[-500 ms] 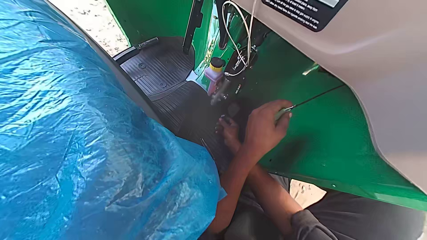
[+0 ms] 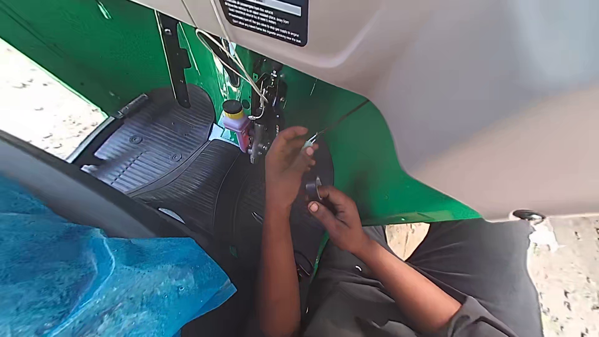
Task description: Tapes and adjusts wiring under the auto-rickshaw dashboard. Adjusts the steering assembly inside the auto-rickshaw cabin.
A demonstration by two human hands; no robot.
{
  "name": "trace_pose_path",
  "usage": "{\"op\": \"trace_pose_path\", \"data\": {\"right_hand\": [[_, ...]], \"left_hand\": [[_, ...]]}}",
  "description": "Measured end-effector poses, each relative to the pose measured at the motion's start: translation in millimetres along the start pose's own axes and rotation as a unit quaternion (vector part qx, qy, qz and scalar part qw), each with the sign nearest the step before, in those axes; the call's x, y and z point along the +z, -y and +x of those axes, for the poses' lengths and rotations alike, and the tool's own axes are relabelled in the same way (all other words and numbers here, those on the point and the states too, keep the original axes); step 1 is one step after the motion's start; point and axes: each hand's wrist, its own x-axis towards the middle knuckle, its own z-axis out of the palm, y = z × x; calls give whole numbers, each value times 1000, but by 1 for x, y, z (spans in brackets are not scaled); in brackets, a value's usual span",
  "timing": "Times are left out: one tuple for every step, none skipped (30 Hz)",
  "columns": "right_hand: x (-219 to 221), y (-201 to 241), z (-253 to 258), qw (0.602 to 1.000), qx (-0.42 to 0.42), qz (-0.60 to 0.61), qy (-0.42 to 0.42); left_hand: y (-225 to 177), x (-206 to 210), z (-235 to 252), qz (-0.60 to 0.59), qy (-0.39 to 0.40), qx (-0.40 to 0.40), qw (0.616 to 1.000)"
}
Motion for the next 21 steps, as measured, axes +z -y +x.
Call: {"op": "trace_pose_path", "data": {"right_hand": [[-3, 1, 0, 1000, -4, 1, 6], [-6, 2, 1, 1000, -7, 6, 10], [-9, 1, 2, 1000, -8, 8, 14], [-12, 0, 2, 1000, -6, 7, 19], [-15, -1, 2, 1000, -4, 7, 21], [-17, -1, 3, 1000, -6, 10, 13], [-19, -1, 5, 1000, -12, 13, 2], [-20, 0, 6, 1000, -18, 13, -10], [-22, 1, 7, 999, -23, 10, -22], [-23, 2, 8, 999, -26, 8, -33], [-23, 2, 10, 999, -29, 9, -44], [-23, 1, 11, 998, -31, 12, -54], [-22, -1, 12, 997, -34, 16, -65], [-21, -3, 12, 996, -36, 22, -74], [-21, -5, 12, 996, -33, 29, -80], [-19, -6, 10, 995, -25, 43, -89], [-18, -7, 10, 992, -18, 68, -104], [-16, -9, 11, 988, -6, 97, -123], [-14, -10, 12, 981, 4, 131, -145], [-12, -12, 14, 972, 10, 169, -166], [-10, -14, 16, 959, 16, 213, -187]], "left_hand": [[2, 4, 1, -21, -2, -7, 1000], [3, 8, 2, -39, -5, -14, 999], [4, 11, 1, -51, -6, -18, 999], [4, 14, 1, -59, -8, -20, 998], [4, 15, 0, -63, -9, -17, 998], [5, 16, 0, -64, -10, -11, 998], [6, 15, 1, -60, -10, -2, 998], [6, 14, 2, -48, -9, 3, 999], [5, 13, 2, -28, -7, 7, 1000], [4, 12, 2, -13, -5, 10, 1000], [3, 10, 3, -1, 0, 9, 1000], [1, 8, 4, 5, 10, 1, 1000], [0, 5, 5, 4, 25, -9, 1000], [-2, 3, 7, -1, 45, -17, 999], [-3, 2, 7, -15, 64, -25, 998], [-3, 0, 8, -33, 80, -35, 996], [-3, -1, 9, -46, 92, -43, 994], [-2, -1, 10, -51, 99, -48, 993], [0, -1, 12, -54, 104, -53, 992], [2, -1, 12, -58, 112, -56, 990], [3, -1, 14, -68, 123, -58, 988]]}}
